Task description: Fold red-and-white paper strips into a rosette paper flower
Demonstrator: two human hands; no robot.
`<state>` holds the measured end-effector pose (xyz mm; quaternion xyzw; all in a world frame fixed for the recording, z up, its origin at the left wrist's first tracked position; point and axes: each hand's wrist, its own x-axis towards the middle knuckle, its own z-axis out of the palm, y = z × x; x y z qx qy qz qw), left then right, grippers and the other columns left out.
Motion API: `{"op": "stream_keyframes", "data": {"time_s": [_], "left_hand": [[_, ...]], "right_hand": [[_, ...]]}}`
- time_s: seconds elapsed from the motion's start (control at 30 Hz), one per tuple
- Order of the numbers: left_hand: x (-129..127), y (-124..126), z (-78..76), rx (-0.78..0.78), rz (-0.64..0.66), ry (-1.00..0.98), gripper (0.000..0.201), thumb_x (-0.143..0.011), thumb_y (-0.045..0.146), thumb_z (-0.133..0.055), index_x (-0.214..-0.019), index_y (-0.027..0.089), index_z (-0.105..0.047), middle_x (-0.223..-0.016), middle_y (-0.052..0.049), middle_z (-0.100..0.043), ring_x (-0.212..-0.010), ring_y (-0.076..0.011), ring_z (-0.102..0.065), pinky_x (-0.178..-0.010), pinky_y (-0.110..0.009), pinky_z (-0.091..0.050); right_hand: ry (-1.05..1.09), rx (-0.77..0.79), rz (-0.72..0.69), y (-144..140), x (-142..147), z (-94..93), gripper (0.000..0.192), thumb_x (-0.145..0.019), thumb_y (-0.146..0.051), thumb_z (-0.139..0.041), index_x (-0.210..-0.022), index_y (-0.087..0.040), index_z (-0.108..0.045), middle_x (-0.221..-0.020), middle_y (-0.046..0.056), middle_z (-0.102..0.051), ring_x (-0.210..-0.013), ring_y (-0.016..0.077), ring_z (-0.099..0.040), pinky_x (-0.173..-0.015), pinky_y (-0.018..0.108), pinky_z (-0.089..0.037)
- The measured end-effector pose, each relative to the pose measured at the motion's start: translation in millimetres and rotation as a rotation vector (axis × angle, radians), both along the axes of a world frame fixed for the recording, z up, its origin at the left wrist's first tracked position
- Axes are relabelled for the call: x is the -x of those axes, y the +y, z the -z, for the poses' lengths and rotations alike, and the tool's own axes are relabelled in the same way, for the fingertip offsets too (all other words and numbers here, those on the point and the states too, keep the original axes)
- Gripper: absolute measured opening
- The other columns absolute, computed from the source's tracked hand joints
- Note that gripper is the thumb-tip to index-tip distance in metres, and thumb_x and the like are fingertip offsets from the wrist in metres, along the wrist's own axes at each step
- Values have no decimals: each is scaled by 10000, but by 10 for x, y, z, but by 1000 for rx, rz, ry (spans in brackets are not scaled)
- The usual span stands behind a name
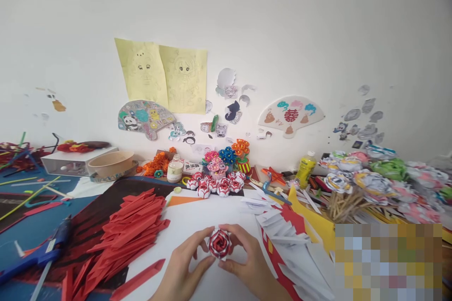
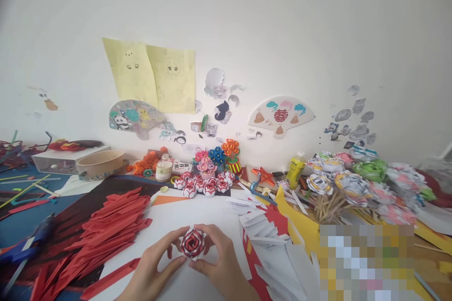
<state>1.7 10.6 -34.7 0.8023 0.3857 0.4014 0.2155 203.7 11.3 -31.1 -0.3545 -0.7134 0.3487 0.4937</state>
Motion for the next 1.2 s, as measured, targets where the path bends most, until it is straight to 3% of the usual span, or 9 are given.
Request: {"op": "stream_keyframes", "data": {"time_s": [0.2, 0.5, 1.0, 1.2], "left_hand": [[-6, 2, -2, 30, -12, 28, 415, -892, 315, -593, -1293, 302, -483, -1027, -21, -694, -796, -149, -634, -675, -225, -519], [-22, -12, -6, -6, -24, 63, 408, -892, 320, -579, -1288, 273, -488, -984, -40, -697, -764, -155, -633, -653, -231, -517], [-24, -22, -77, 46, -56, -7, 366, -898, 356, -572, -1248, 249, -550, -961, -33, -704, -698, -137, -606, -655, -227, -524], [-27, 2, -59, 47, -75, -42, 367, -872, 381, -600, -1204, 223, -599, -849, -24, -713, -643, -137, -600, -639, -230, -530]], "right_hand": [[-29, -27, 21, -22, 0, -3, 472, -767, -191, -696, -1225, -259, -601, -1011, 37, -686, -836, 193, -637, -759, 281, -539], [-108, -71, 60, -24, 2, 44, 404, -852, -219, -590, -1256, -217, -595, -899, 48, -669, -781, 191, -631, -738, 293, -551], [111, 87, -90, -21, 12, 44, 595, -751, -233, -727, -1316, -232, -539, -1127, 89, -669, -907, 234, -669, -806, 345, -582], [74, 67, -17, -12, 15, 59, 501, -739, -230, -722, -1228, -203, -617, -1036, 76, -714, -803, 212, -674, -769, 338, -590]]}}
